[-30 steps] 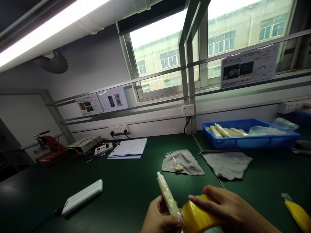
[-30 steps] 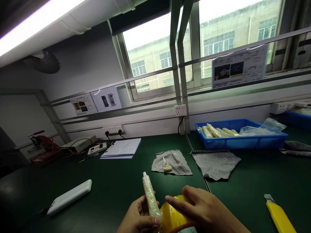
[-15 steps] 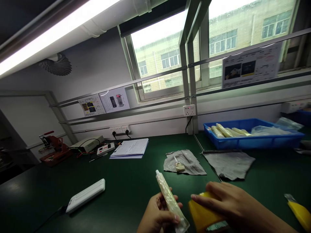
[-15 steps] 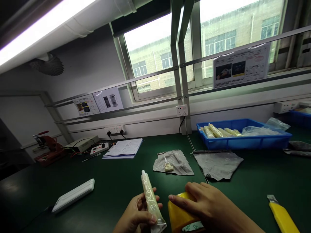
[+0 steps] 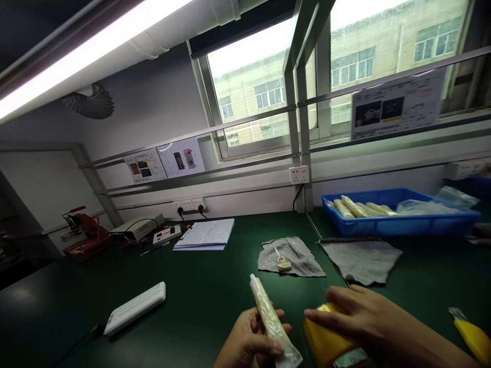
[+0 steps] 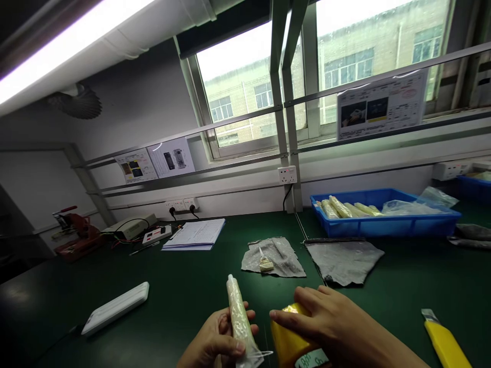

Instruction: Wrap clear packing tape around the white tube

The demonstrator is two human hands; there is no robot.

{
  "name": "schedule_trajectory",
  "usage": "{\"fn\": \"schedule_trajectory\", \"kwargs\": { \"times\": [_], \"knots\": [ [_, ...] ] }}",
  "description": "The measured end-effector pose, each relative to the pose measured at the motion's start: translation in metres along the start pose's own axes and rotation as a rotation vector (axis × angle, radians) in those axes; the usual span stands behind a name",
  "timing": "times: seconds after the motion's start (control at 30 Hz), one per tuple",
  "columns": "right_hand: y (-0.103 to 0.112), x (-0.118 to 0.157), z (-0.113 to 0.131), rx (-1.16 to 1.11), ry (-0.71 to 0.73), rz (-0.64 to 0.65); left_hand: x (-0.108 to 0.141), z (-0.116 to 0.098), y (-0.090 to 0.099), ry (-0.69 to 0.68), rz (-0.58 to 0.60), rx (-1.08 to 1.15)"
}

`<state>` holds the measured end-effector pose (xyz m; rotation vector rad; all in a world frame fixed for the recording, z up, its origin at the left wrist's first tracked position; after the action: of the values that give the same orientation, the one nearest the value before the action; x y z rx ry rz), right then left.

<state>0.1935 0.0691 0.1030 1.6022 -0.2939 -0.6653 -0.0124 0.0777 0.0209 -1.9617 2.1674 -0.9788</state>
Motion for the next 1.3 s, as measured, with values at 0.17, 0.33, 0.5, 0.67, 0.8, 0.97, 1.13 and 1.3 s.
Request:
{"fn": "schedule_trajectory", "kwargs": {
  "times": [0.17,0.33,0.5,0.67,0.8,0.97,1.13,1.3],
  "knots": [
    [-0.013,0.004,-0.013,-0.057,-0.079,0.027,0.000,0.000,-0.009,-0.050,0.097,-0.021],
    [-0.016,0.006,-0.015,-0.076,-0.098,0.029,-0.003,0.002,-0.010,-0.092,0.190,-0.021],
    [-0.016,0.005,-0.014,-0.130,-0.118,0.014,-0.003,0.009,-0.020,-0.097,0.402,0.088],
    [-0.012,0.005,-0.014,-0.156,-0.122,-0.032,-0.009,0.010,-0.018,-0.251,0.226,0.015],
    [-0.008,0.005,-0.013,-0.179,-0.097,-0.093,-0.009,0.008,-0.020,-0.351,0.076,-0.047],
    [-0.005,0.004,-0.013,-0.199,-0.117,-0.106,-0.008,0.001,-0.009,-0.393,-0.004,-0.250],
    [-0.007,0.005,-0.014,-0.217,-0.133,-0.099,0.011,-0.029,-0.005,-0.590,-0.147,-0.791],
    [-0.007,0.004,-0.014,-0.237,-0.129,-0.069,0.028,-0.048,-0.020,-0.781,-0.177,-0.981]
  ]
}}
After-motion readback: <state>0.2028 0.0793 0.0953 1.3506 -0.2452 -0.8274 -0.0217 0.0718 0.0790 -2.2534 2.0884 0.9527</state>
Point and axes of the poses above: each hand's wrist, its own x-axis away from the middle knuckle, its own y-axis out of the back of the hand, z = x × y, the point moved 9 cm from there along -x, towards the middle knuckle, and after that the axes turned 2 degrees about z, right-handed, at the moved point
